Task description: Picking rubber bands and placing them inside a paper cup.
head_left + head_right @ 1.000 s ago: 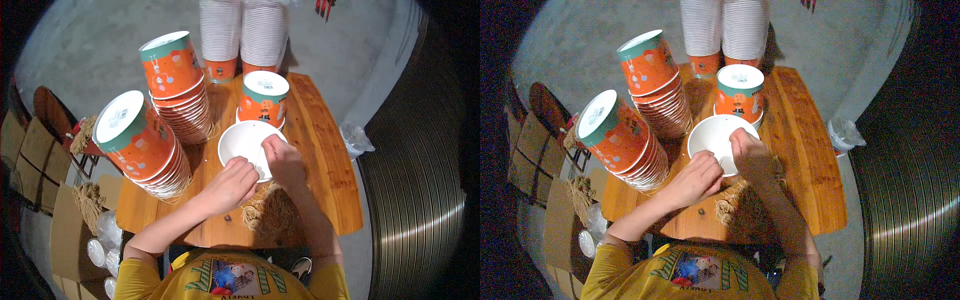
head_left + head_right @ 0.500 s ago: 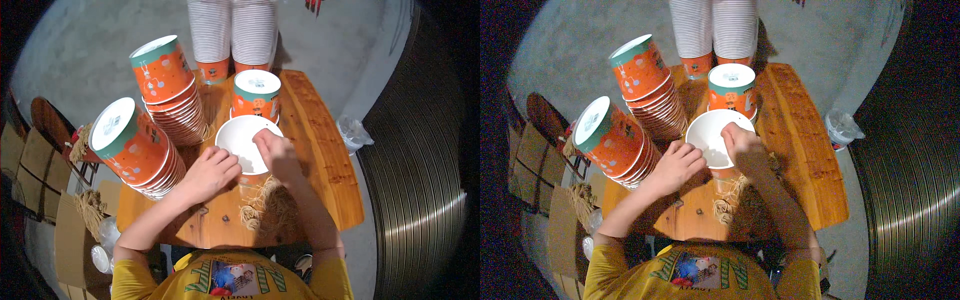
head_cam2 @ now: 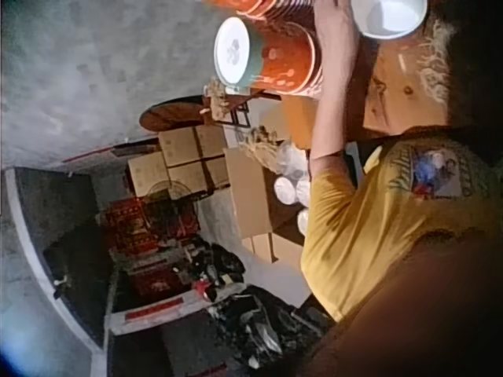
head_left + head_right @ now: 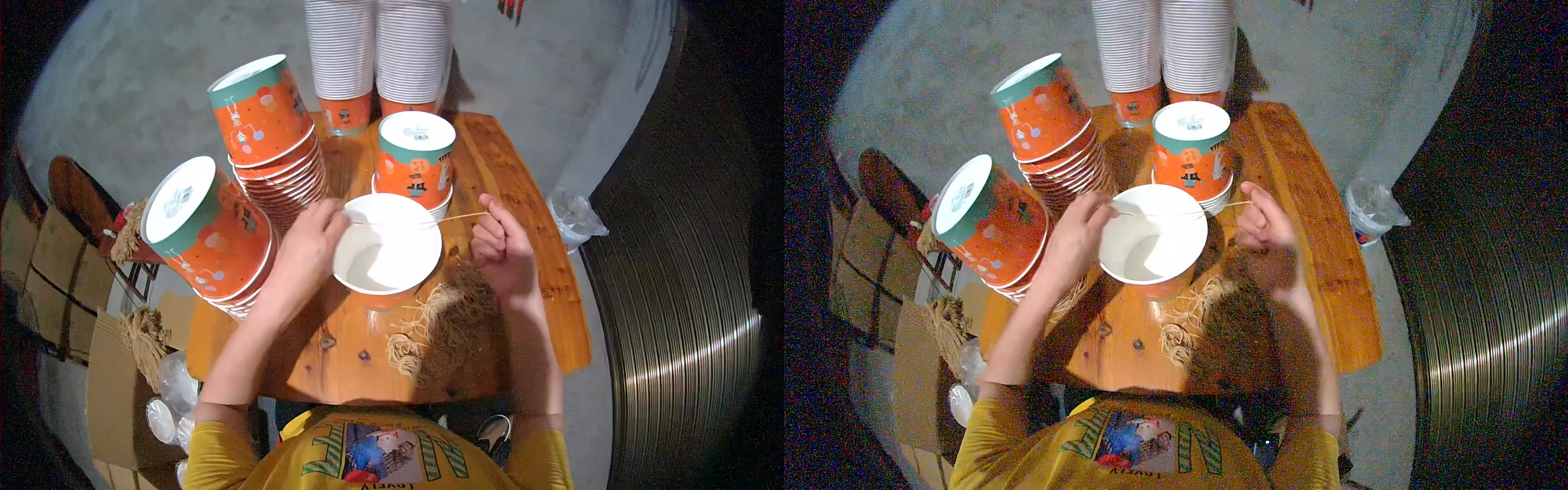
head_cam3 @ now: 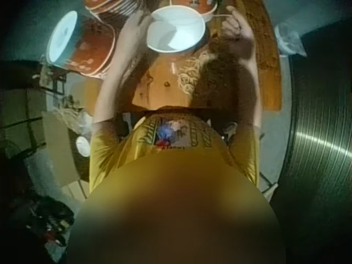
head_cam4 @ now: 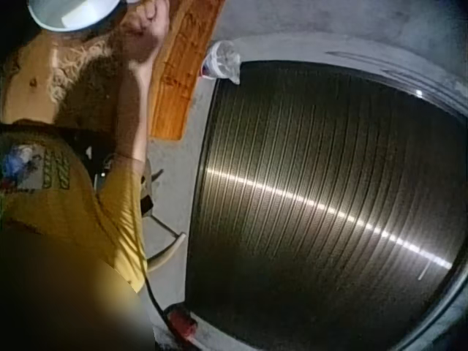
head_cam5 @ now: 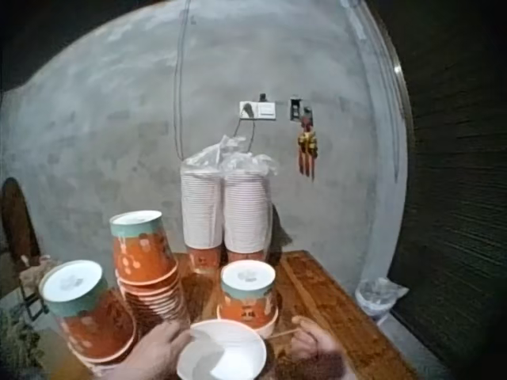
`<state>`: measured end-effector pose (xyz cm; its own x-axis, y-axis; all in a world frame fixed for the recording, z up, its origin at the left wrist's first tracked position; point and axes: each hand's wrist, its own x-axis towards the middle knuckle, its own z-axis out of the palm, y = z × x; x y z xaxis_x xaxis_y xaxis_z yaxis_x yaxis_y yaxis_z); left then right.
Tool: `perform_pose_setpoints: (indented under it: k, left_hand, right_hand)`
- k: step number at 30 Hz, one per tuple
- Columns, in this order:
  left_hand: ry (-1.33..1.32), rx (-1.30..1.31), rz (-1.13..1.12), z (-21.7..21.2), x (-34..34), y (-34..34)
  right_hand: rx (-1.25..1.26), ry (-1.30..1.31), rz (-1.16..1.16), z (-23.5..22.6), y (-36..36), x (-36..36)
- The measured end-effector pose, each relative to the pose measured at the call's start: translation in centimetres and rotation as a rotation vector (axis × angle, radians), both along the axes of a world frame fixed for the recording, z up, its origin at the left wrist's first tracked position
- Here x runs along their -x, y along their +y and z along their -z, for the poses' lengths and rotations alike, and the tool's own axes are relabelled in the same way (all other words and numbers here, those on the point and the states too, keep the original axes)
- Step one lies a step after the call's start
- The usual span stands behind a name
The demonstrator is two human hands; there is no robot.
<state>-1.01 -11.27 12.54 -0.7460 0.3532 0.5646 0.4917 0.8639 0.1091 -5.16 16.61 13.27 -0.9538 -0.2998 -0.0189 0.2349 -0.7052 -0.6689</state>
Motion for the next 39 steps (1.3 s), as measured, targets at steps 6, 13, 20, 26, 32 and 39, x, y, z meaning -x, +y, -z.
perform_pose_setpoints:
  k: [6, 13, 20, 26, 32, 39]
  left_hand:
    - [-0.494, -0.711, 0.316, -1.0, -3.6, 8.5]
    - [-0.789, -1.091, 0.455, 0.0, -3.1, 10.2]
    - [-0.587, -0.784, 0.284, -0.6, -3.1, 8.8]
    - [-0.539, -0.605, 0.301, -1.1, -2.0, 9.3]
    - [-0.358, -0.493, 0.4, -0.2, -0.4, 9.7]
    - [-0.496, -0.377, 0.351, -0.7, 0.0, 9.7]
  right_hand:
    - [-0.086, 0.134, -0.072, -1.2, -4.0, -3.1]
    - [-0.099, 0.163, 0.067, -1.3, -3.5, -3.0]
    - [-0.513, 0.29, 0.23, 3.0, -1.1, -0.6]
    - [-1.216, 0.961, 0.766, 4.0, -0.8, -2.0]
    - [-0.804, 0.375, 0.079, 2.9, -1.7, -4.7]
    - [-0.964, 0.552, 0.205, 4.2, -0.6, -3.6]
